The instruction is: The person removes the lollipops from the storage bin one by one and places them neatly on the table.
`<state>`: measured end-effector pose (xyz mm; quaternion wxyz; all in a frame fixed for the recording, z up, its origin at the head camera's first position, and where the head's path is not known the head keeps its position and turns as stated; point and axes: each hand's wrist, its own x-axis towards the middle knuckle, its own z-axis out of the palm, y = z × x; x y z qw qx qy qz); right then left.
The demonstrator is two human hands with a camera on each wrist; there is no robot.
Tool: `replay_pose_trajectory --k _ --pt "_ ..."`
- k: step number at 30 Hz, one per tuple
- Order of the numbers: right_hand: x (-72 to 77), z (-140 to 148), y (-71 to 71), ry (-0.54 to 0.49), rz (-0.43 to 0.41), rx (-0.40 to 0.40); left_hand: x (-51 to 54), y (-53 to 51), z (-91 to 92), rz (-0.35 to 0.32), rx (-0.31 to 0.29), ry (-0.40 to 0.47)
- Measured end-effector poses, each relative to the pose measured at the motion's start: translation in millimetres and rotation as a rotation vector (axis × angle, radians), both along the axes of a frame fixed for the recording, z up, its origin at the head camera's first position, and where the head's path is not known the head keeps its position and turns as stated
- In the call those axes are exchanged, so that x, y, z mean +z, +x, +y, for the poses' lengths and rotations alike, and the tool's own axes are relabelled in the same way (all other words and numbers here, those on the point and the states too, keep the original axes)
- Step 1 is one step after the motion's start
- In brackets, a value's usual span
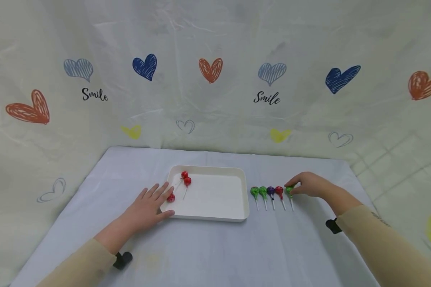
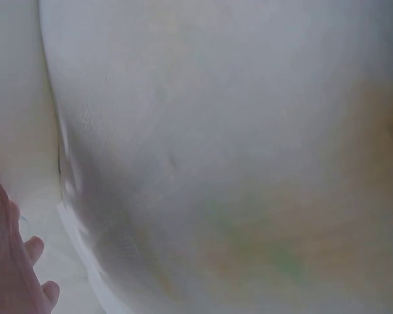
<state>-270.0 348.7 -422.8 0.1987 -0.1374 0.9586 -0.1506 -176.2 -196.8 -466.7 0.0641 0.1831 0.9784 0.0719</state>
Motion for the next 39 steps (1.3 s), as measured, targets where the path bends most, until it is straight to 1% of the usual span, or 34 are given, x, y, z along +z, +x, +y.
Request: replay_pose_trajectory --k 5,10,17,25,33,39 --pt "-6.0 0.9 -0.4 -0.014 0.003 -0.001 0.8 0.9 0.5 0.009 -0.002 0.004" --pt "-6.2 -1.1 1.6 -0.027 0.018 0.002 1.2 1.9 0.1 0.021 -0.003 0.009" --pt "-7.8 -2.1 2.3 -0.04 0.027 0.01 3.8 2.7 0.6 0.01 -0.003 0.005" --pt "-7.3 -3.3 3.3 -0.038 0.03 0.012 2.2 1.6 0.7 -0.004 0.002 -0.001" --pt "-1.3 -4.4 5.9 -0.06 0.007 0.006 0.3 1.5 -0.9 0.04 -0.016 0.009" --pt "8.2 -5.8 5.8 -0.052 0.052 0.018 0.5 1.9 -0.7 0.043 -0.018 0.006"
